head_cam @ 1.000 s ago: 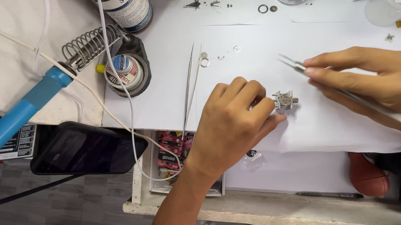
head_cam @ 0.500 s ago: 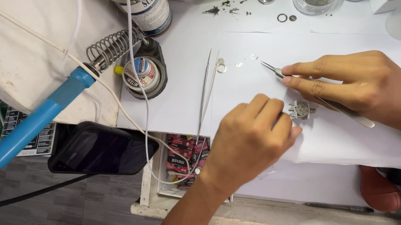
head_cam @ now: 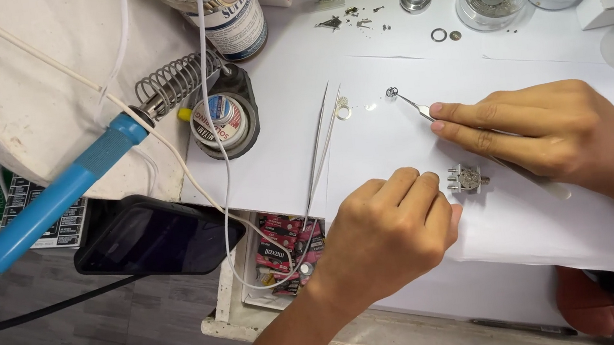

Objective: Inspecting and manipulating tiny parts on a small assembly using tweezers and a probe on a repair bench.

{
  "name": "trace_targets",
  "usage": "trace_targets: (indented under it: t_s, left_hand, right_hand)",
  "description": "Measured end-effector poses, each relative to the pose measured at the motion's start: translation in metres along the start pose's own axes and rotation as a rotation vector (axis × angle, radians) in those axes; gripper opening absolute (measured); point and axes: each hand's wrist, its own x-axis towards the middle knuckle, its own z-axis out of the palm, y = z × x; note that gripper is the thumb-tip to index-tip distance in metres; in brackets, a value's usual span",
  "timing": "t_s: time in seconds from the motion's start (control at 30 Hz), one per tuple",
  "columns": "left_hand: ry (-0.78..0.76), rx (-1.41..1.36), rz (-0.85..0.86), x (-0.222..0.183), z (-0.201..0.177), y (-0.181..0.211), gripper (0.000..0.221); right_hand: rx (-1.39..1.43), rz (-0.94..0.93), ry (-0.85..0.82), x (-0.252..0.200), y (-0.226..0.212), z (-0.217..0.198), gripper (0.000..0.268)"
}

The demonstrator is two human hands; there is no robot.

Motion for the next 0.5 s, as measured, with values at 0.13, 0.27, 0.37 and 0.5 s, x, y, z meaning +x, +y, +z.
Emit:
trace_targets:
  t_s: [0.13,0.27,0.37,0.5]
  left_hand:
    - [0.005,-0.030,0.003,0.004,-0.003,-0.002,0.038]
    - [0.005,-0.134,-0.009,0.011,-0.006,-0.006,0.033]
    - [-0.016,-0.205,-0.024,0.012,-0.006,-0.010,0.032]
    - [-0.075,-0.362,-0.061,0.013,-0.005,-0.017,0.029]
  right_hand:
    - [0.015,-0.001,0.012,-0.002,-0.008,-0.010,0.024]
    - [0.095,0.156,-0.043,0.001,-0.044,-0.050,0.026]
    - [0.104,0.239,-0.310,-0.024,-0.065,-0.073,0.096]
    - [0.086,0.396,-0.285,-0.046,-0.100,-0.076,0.056]
